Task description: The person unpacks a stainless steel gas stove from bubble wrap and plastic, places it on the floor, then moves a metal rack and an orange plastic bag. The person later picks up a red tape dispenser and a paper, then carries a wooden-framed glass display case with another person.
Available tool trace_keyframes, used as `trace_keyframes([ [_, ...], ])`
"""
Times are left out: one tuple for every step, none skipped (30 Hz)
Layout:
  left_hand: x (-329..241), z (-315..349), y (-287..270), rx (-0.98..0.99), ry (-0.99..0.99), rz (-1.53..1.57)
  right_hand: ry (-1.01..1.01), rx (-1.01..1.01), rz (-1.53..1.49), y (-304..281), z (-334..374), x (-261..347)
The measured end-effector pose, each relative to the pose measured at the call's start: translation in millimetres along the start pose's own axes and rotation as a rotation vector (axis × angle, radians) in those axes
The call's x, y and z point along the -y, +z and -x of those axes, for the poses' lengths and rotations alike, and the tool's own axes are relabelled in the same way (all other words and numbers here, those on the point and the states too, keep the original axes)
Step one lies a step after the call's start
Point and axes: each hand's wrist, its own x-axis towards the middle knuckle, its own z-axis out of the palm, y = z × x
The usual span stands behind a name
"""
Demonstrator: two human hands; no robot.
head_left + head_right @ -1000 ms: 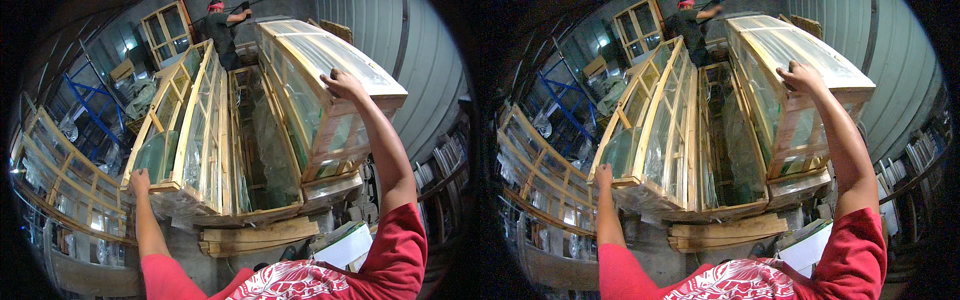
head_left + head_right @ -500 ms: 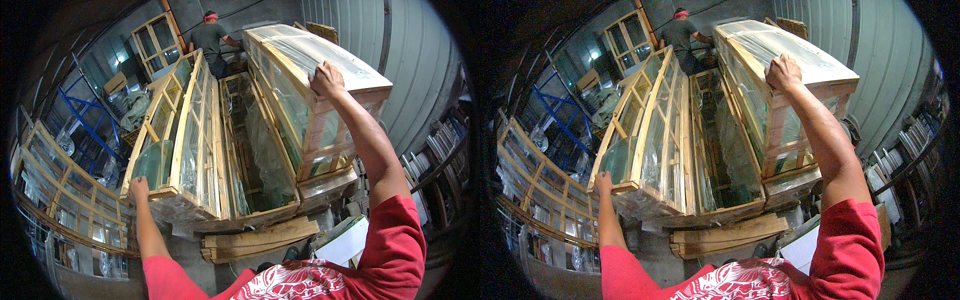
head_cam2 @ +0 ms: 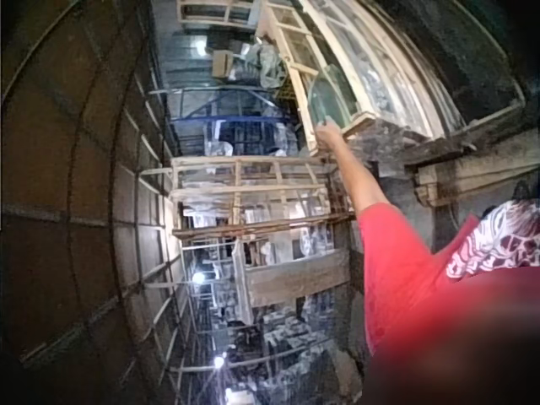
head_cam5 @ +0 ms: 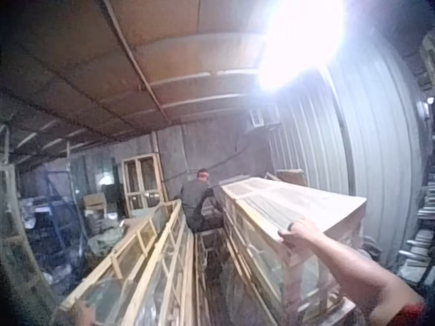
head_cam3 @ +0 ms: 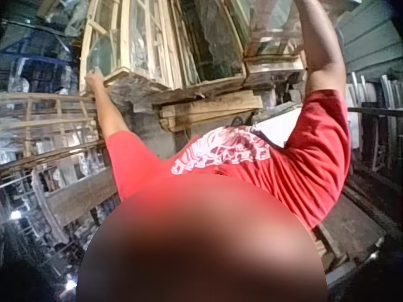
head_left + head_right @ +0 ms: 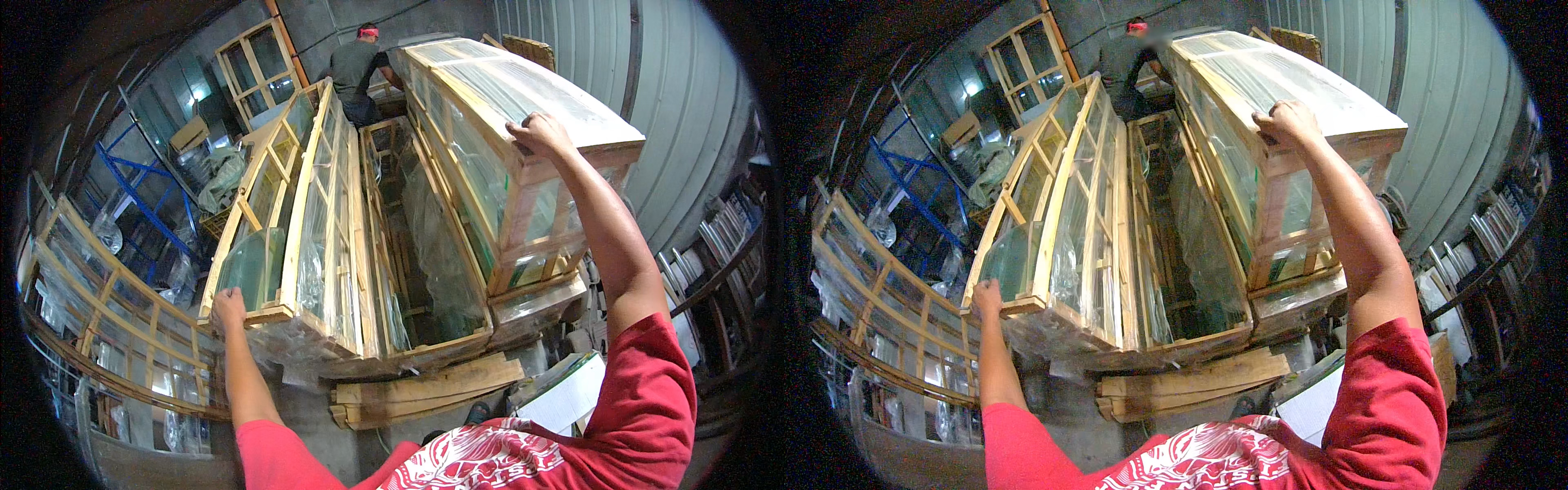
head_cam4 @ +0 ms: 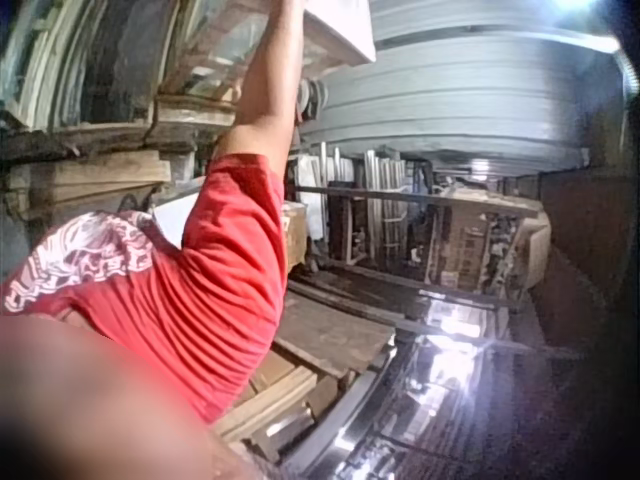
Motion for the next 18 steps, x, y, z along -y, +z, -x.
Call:
trace_keyframes([
  [2.0,-0.3,0.9,0.011,0.012,0.042,-0.018,-0.017,0.005,0.3,0.2,-0.5],
  [3.8,-0.4,1.5,0.013,0.016,0.036,-0.042,-0.025,0.000,0.7,0.3,-1.3],
  [5.1,-0.9,2.0,0.008,0.008,0.025,-0.036,-0.030,0.002,1.4,-0.1,-1.9],
  [6.0,-1.4,2.5,-0.005,0.002,-0.009,-0.036,-0.023,-0.005,2.4,-0.3,-2.6],
  [6.4,-1.8,2.8,-0.007,0.007,0.008,-0.033,-0.025,-0.013,3.8,-1.1,-3.2],
  [6.3,-2.1,3.1,-0.016,0.013,0.002,-0.039,-0.024,-0.016,5.4,-1.5,-3.6],
  [5.9,-2.1,3.1,-0.022,0.017,-0.031,-0.044,-0.031,-0.022,6.7,-1.7,-4.0],
  [5.4,-2.3,3.2,-0.015,0.029,0.042,-0.027,-0.036,-0.020,8.0,-2.2,-3.8],
  [4.8,-2.1,3.2,-0.004,0.039,0.089,-0.037,-0.073,-0.037,8.5,-1.4,-4.1],
  [4.4,-2.2,3.5,-0.011,0.049,0.077,-0.026,-0.110,-0.046,8.6,-0.8,-3.9],
  [4.4,-2.0,3.8,0.001,0.055,0.137,-0.015,-0.114,-0.062,8.0,1.0,-4.0],
  [5.0,-2.0,4.5,-0.005,0.059,0.138,-0.029,-0.118,-0.062,6.8,2.8,-4.0],
  [6.1,-2.3,5.2,-0.030,0.070,0.087,-0.041,-0.090,-0.070,5.2,5.3,-4.2],
  [7.6,-3.0,6.3,-0.023,0.053,0.119,-0.068,-0.068,-0.089,3.3,8.3,-4.5],
  [9.8,-3.8,7.5,-0.036,0.042,0.099,-0.092,-0.041,-0.068,2.0,11.7,-4.7],
  [12.1,-4.6,8.6,-0.050,0.035,0.043,-0.129,-0.021,-0.058,0.5,15.8,-5.3],
  [14.5,-5.9,9.6,-0.033,0.027,0.053,-0.145,-0.014,-0.039,0.4,19.7,-5.3],
  [16.5,-6.7,10.3,-0.015,0.021,0.029,-0.201,-0.067,0.006,0.3,24.0,-5.8],
])
